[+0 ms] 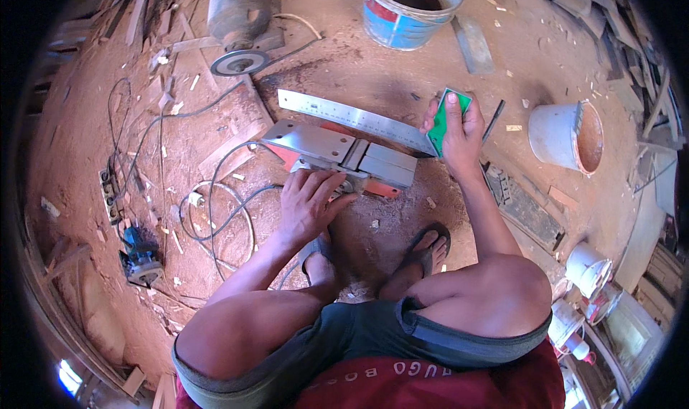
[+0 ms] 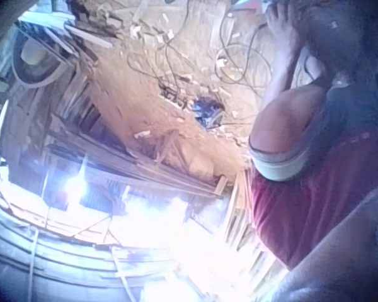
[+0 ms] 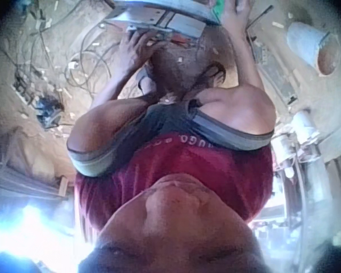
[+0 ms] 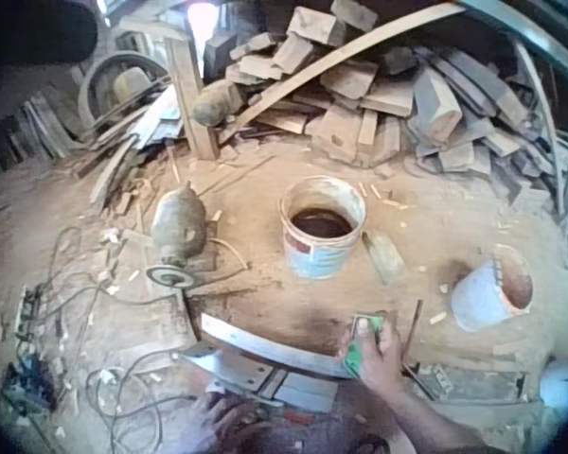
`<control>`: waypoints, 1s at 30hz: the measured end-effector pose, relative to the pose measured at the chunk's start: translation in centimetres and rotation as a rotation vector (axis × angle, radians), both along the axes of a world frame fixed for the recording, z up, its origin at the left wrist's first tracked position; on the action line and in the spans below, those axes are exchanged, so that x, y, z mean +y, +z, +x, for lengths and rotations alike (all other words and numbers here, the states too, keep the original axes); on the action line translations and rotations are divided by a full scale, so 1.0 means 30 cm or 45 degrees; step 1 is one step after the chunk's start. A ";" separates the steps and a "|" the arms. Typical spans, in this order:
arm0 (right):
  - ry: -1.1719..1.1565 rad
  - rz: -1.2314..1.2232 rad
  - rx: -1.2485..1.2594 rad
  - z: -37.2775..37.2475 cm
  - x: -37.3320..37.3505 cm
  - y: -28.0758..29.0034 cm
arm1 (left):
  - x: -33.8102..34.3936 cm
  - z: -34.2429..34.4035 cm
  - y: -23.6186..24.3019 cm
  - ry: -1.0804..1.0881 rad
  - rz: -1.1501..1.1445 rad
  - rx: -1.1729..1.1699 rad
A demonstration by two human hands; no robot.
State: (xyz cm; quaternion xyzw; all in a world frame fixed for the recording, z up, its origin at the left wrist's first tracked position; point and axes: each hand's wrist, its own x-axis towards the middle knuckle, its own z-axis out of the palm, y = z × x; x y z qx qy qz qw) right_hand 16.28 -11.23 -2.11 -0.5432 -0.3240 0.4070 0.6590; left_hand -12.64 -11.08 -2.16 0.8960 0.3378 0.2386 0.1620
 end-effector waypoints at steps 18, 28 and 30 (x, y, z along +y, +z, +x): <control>0.063 -0.038 -0.086 -0.051 -0.002 -0.082 | 0.003 -0.005 0.004 -0.006 -0.031 -0.007; 0.073 -0.049 -0.093 -0.052 -0.013 -0.093 | 0.004 -0.001 -0.005 0.002 0.011 -0.025; 0.073 -0.046 -0.075 -0.052 -0.014 -0.101 | 0.005 -0.003 -0.007 0.005 0.021 -0.026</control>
